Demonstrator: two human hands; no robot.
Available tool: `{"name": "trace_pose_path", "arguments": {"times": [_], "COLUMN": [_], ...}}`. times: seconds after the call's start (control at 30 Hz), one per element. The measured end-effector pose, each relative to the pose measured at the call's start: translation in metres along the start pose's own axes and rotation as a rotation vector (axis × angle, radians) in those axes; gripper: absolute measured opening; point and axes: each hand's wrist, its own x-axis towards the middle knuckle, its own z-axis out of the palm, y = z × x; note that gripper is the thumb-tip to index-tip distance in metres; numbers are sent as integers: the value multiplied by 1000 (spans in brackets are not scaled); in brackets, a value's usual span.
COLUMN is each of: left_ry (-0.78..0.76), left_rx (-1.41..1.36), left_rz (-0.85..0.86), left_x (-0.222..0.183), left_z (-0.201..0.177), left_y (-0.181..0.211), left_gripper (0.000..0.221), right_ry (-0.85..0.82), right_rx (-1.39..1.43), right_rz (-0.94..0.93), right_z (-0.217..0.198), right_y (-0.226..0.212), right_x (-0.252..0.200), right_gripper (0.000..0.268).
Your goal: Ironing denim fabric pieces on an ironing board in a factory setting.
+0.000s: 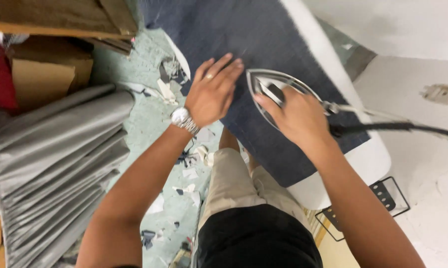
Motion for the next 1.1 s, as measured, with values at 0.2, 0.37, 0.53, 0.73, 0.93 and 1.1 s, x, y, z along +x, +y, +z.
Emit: {"name": "trace_pose_path", "arguments": {"times": [0.2,0.37,0.53,0.73,0.93,1.1], "left_ry": [-192,-141,-127,-277,-297,-335], "left_rx": [439,502,221,342,271,270], "left_rz": [126,187,554,825,825,815], "left_x": [12,27,83,111,109,109], "left_z": [12,3,-20,-16,-14,-17], "left_y": [-2,-17,-59,-130,-140,-137], "left_gripper": [65,59,43,126,128,136], "right_ry": [-52,35,81,129,211,290], "right_rx": [-48,-60,-93,-111,-138,-151], "right_rz": [141,115,58,-10,-40,-95], "right_z": [25,30,25,25,26,30], "right_y": [57,54,29,14,-2,-11], "right_x": [-53,-41,-20,-10,3,18], "right_gripper": [89,90,95,91,91,84]}}
